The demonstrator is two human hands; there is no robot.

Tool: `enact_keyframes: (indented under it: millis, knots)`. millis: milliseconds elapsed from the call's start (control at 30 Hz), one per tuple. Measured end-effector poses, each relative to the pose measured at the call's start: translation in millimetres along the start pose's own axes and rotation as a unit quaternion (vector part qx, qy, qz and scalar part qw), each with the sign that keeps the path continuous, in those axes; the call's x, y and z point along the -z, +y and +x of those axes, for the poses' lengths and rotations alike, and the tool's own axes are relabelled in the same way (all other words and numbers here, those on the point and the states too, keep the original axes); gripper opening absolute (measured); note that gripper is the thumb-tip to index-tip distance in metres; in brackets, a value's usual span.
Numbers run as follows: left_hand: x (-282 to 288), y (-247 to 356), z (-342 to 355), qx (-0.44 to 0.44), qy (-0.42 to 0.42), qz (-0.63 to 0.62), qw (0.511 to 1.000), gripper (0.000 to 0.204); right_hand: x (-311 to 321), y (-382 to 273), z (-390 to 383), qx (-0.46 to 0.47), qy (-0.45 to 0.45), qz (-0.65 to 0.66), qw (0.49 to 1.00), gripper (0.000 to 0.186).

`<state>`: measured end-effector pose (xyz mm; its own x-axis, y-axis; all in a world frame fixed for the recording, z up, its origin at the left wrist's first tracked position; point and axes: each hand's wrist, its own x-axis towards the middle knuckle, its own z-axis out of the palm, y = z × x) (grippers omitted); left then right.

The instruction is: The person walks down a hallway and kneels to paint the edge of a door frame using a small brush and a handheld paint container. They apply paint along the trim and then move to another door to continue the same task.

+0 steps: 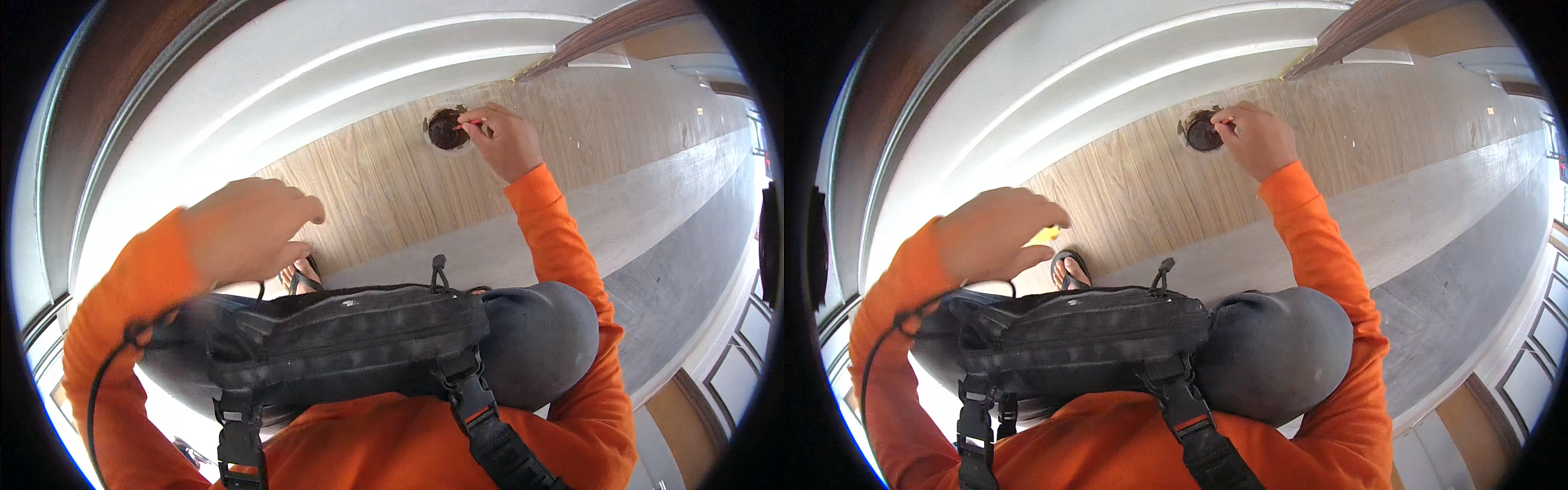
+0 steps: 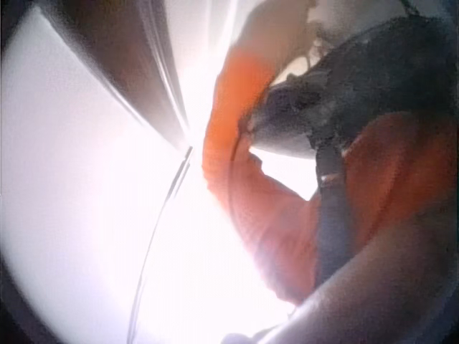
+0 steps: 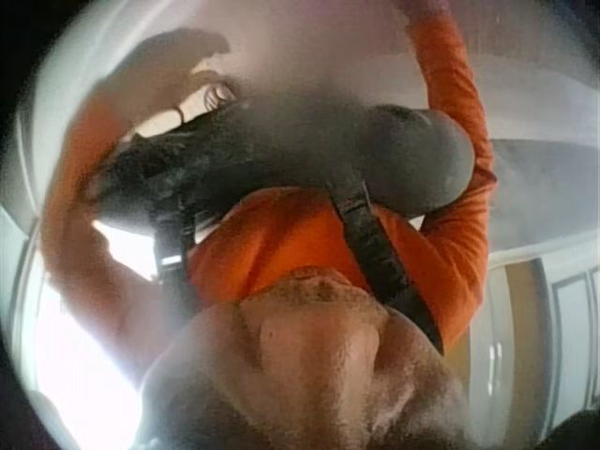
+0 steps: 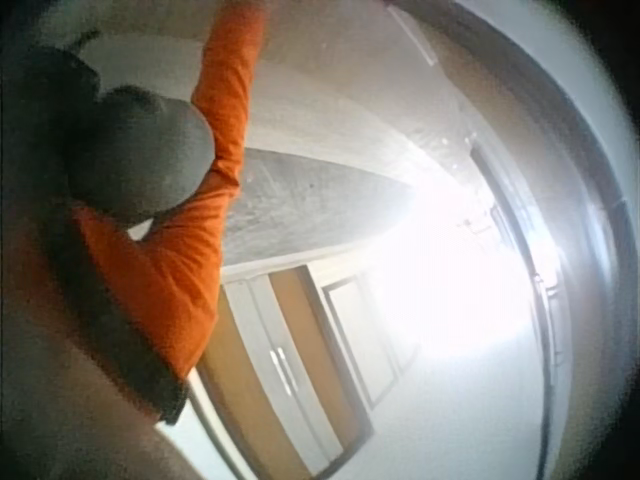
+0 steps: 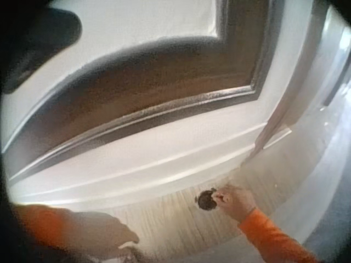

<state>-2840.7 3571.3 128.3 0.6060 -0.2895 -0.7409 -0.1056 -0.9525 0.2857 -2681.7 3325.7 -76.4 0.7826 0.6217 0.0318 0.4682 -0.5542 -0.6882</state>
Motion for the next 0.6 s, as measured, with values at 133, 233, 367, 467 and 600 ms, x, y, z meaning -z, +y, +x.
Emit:
enact_keyframes:
  millis: [133,233,367,467,600]
  knots:
    - [31.4,58.7,-21.9,-0.023,0.161,0.026,0.986,0.037,5.7,43.8,-25.1,-0.053,0.002,-0.033,0.998,0.014]
    - [3.7,52.2,-40.1,0.008,0.205,-0.12,0.971,0.036,-21.9,64.7,-11.1,-0.001,-0.1,0.39,0.916,0.019]
    - [17.5,37.9,-31.8,-0.006,0.203,-0.148,0.968,0.04,21.4,32.3,-13.1,0.006,-0.024,0.007,1.0,0.016]
    - [57.0,62.7,-31.6,0.061,0.157,-0.167,0.971,0.038,69.1,30.1,-24.2,0.019,0.018,0.038,0.999,0.015]
    - [38.0,39.5,-28.8,0.047,0.165,-0.151,0.974,0.029,22.8,44.1,-41.8,0.008,0.081,0.142,0.987,0.017]
